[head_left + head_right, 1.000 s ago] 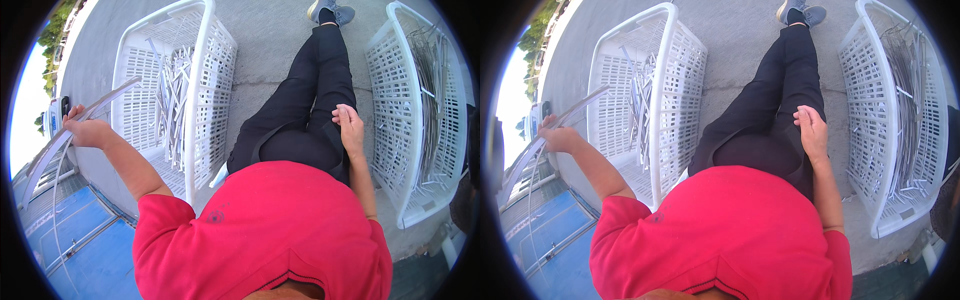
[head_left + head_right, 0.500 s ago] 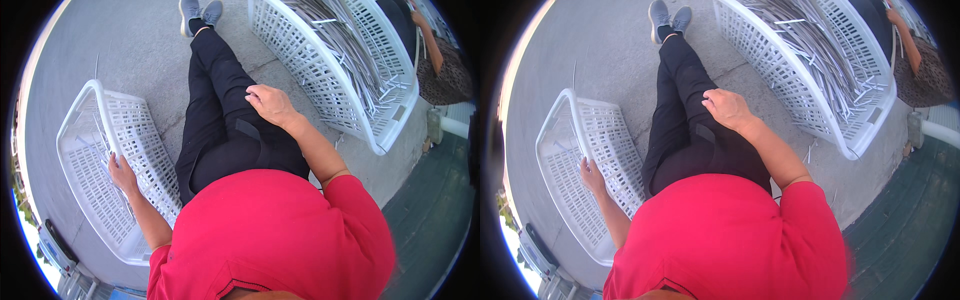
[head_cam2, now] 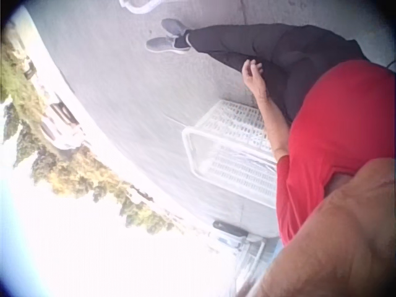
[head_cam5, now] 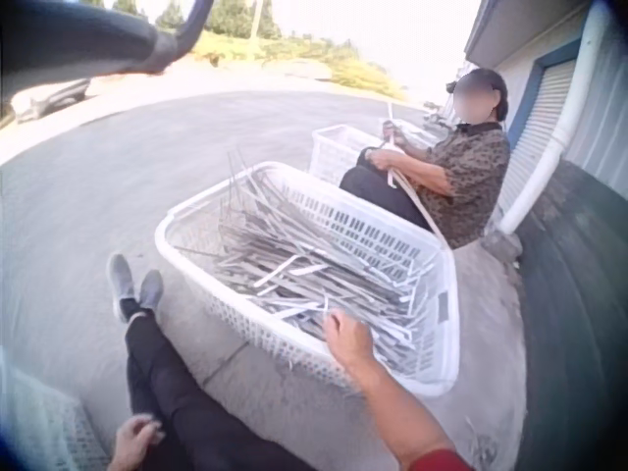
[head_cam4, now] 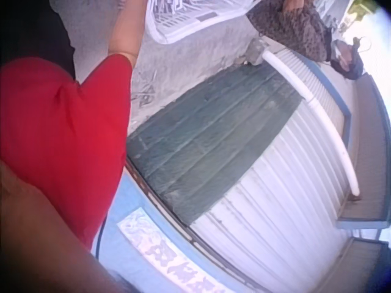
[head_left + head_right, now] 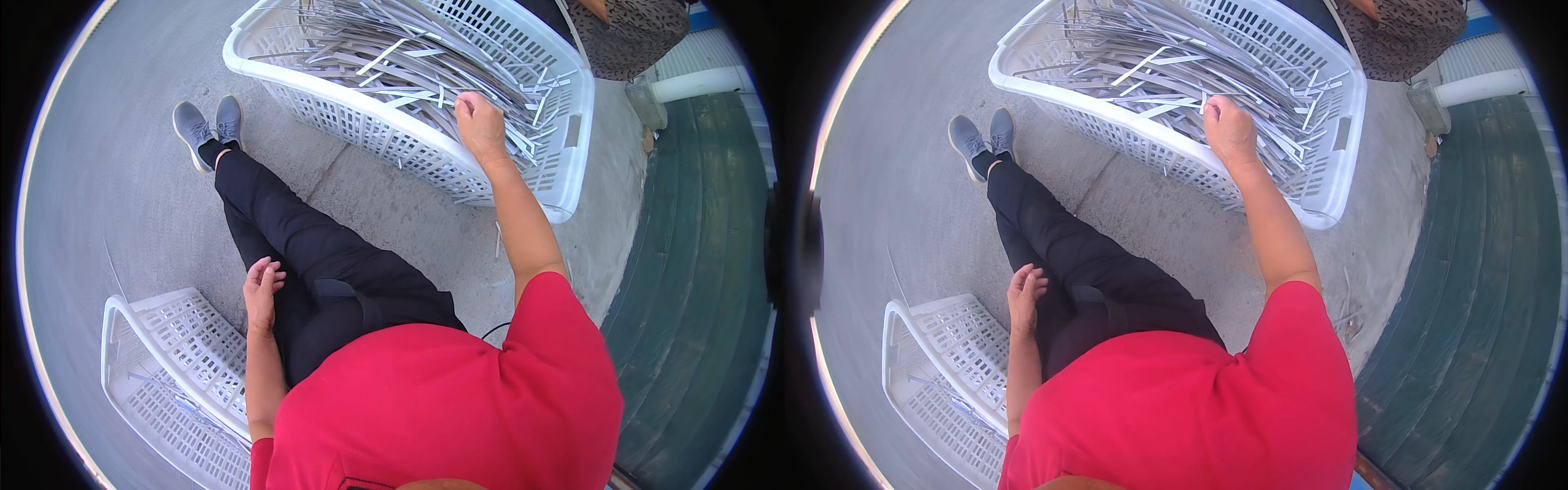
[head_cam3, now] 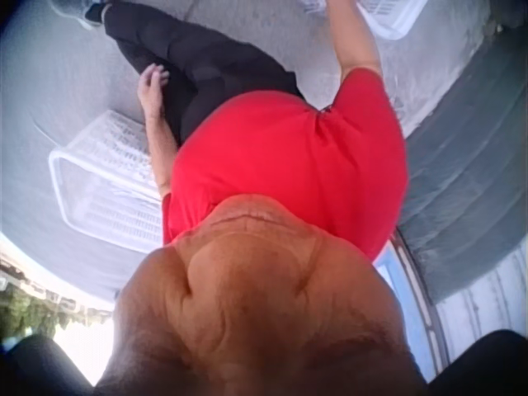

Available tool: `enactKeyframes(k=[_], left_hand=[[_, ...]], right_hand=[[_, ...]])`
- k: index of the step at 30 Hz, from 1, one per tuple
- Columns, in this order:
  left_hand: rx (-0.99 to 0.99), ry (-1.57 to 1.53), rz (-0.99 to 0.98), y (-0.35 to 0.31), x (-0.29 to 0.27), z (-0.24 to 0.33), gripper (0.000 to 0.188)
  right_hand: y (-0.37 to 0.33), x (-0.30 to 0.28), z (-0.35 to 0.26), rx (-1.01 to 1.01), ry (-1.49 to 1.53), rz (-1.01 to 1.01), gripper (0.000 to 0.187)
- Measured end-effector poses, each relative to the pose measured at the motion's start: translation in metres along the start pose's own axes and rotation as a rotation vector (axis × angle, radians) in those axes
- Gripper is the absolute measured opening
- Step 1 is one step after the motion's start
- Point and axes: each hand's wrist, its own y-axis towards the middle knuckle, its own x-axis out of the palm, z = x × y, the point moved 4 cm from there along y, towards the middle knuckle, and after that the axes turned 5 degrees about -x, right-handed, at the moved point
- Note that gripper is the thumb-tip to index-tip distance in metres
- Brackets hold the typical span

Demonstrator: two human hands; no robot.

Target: The person picks up thin metal strips from a basket, aligns several together in their hands, and places the sorted bundles into different baskets.

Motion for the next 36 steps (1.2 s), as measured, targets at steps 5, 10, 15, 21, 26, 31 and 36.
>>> enactKeyframes(k=[5,10,15,21,26,31,36], left_hand=[[-0.059,-0.183,0.118,0.010,-0.012,-0.018,0.028],[-0.106,-0.219,0.116,0.018,-0.012,-0.019,0.027],[-0.099,-0.099,0.155,0.020,-0.004,-0.015,0.026],[-0.073,0.046,0.124,0.025,0.002,-0.014,0.029],[-0.077,0.122,0.138,0.023,0.008,-0.011,0.027],[-0.067,0.169,0.153,0.020,0.016,-0.007,0.027],[-0.075,0.263,0.154,0.020,0.025,-0.003,0.024]], right_hand=[[0.013,0.039,0.086,0.231,-0.249,-0.351,0.020],[0.001,0.090,0.136,0.247,-0.336,-0.962,0.043],[-0.001,0.131,0.118,0.132,-0.167,-1.071,0.055],[-0.004,0.168,0.107,0.067,0.043,-1.130,0.058],[0.007,0.162,0.068,0.331,0.380,-1.155,0.060],[0.012,0.185,0.071,0.554,0.484,-1.107,0.057],[0.036,0.204,0.075,0.212,-0.093,-1.111,0.073]])
